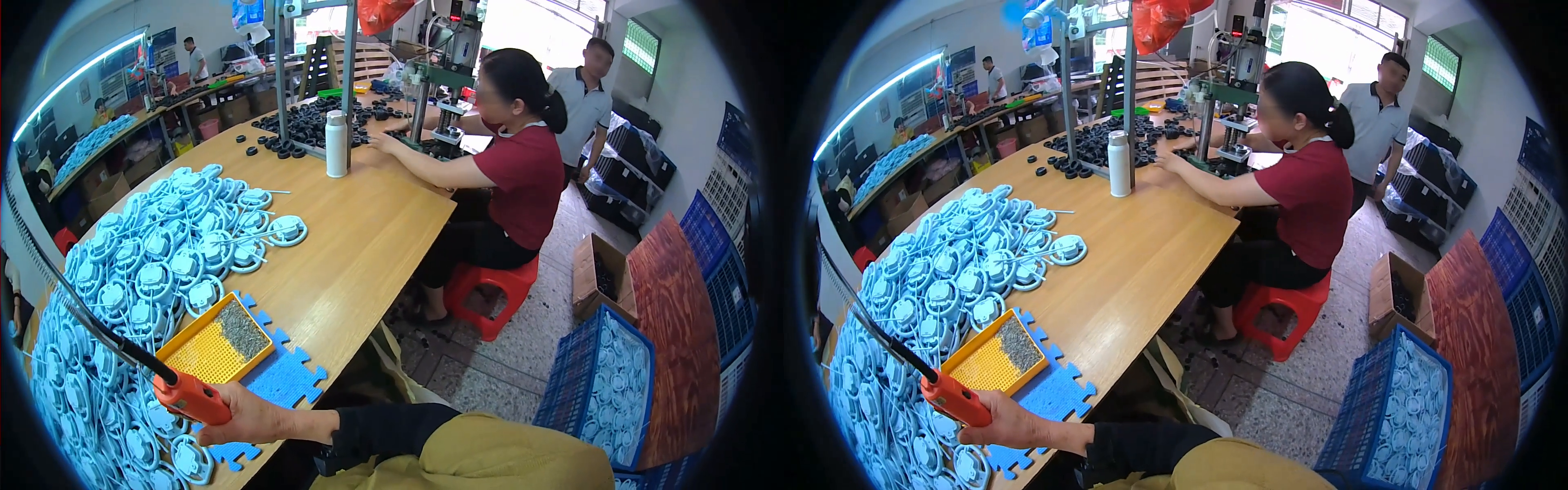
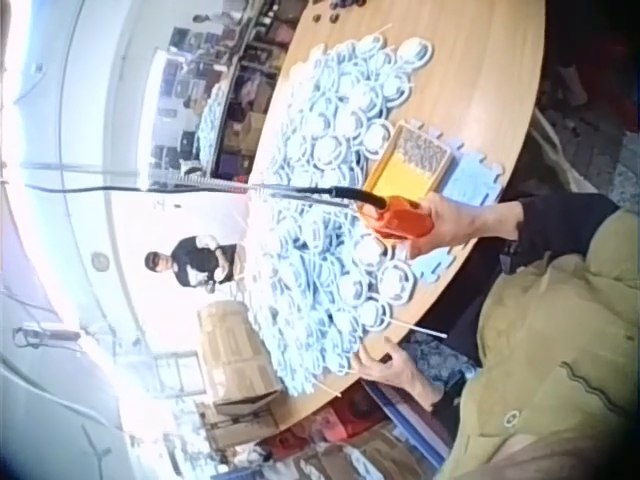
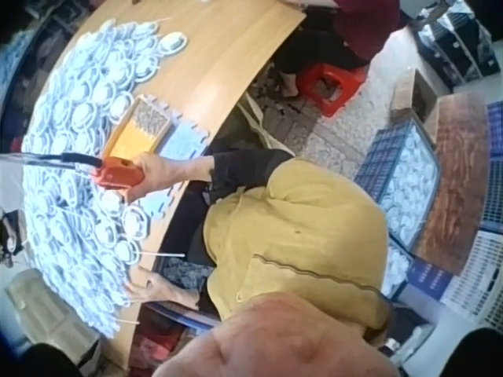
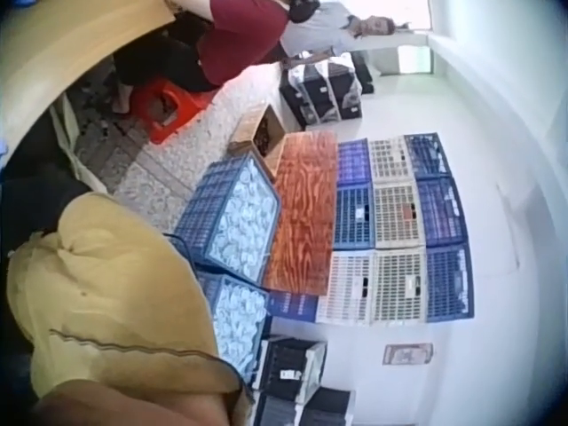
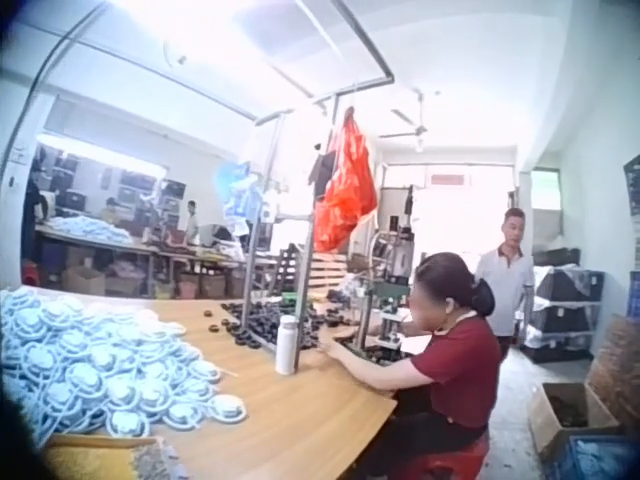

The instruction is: Assembling blue plastic components using an electric screwdriver at a factory workbench.

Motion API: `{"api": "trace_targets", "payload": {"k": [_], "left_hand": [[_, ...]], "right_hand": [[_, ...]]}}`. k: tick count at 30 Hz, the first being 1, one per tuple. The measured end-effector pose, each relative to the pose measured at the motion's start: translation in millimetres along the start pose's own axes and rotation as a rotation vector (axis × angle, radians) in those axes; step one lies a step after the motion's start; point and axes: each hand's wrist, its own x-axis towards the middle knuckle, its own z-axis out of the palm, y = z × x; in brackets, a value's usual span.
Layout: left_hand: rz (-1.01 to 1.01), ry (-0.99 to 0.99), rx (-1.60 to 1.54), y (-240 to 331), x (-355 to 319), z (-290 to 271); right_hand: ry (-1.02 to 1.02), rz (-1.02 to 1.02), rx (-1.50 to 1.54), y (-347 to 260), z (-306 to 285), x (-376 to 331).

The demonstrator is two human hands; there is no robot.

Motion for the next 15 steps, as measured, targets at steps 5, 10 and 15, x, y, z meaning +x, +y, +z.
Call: {"api": "trace_targets", "payload": {"k": [5, 10, 15], "left_hand": [[-0.016, -0.01, -0.338, 25.2, 21.3, 12.4], [0.0, -0.086, -0.506, 65.1, 55.2, 12.5], [0.149, 0.005, -0.558, 104.9, 92.9, -4.1]], "right_hand": [[0.018, -0.007, -0.011, -8.2, -9.6, -4.2], [0.04, 0.066, -0.042, -15.2, -22.5, -4.4], [0.042, 0.042, -0.025, -7.1, -29.7, 5.0]]}}
